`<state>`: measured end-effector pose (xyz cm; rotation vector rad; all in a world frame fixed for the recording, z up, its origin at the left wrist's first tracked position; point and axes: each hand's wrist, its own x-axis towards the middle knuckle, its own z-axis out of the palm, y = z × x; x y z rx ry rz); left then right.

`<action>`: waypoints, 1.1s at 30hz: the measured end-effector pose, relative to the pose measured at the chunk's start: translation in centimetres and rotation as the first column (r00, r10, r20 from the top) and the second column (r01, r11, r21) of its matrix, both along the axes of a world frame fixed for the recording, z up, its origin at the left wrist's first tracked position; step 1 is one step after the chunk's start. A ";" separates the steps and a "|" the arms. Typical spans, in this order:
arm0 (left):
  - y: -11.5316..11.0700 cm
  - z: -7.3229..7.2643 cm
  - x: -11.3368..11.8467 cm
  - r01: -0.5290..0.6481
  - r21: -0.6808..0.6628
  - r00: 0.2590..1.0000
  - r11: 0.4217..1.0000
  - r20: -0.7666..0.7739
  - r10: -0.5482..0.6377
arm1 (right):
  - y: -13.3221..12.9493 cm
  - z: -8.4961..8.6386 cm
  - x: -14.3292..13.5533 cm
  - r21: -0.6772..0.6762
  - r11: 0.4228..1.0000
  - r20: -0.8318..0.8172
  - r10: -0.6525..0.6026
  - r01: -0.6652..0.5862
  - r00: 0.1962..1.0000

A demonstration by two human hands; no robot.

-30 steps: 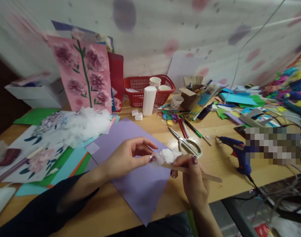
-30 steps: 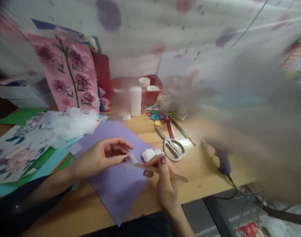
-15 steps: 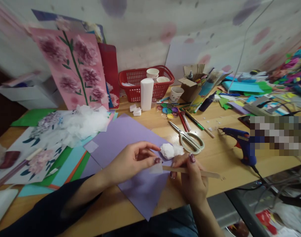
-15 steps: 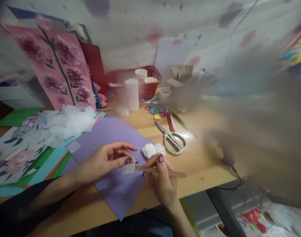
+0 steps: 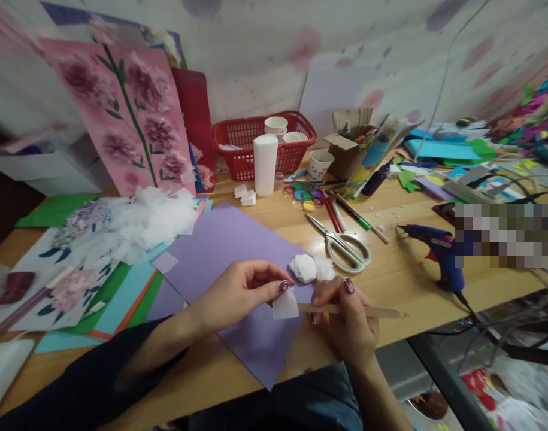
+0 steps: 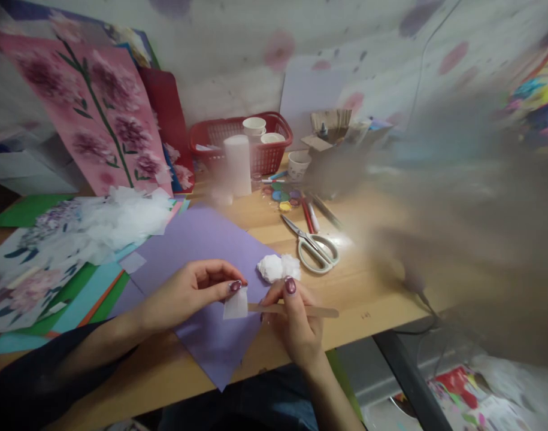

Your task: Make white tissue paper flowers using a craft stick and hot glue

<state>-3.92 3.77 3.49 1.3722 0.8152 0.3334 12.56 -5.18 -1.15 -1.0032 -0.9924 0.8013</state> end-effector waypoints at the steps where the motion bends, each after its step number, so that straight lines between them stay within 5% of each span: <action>1: -0.1 0.0 0.1 -0.008 -0.018 1.000 1.000 0.008 0.009 | -0.1 -0.1 0.0 0.003 1.000 0.002 0.000 0.000 1.000; 12: -0.4 -0.6 0.0 -0.071 -0.110 0.991 0.991 0.102 0.082 | -0.3 0.2 0.1 0.066 0.997 -0.129 0.035 -0.027 0.991; 33: 0.0 -0.3 -0.4 -0.012 -0.158 0.991 0.987 0.132 0.033 | 0.3 0.3 0.1 0.081 0.971 -0.216 -0.202 0.223 0.955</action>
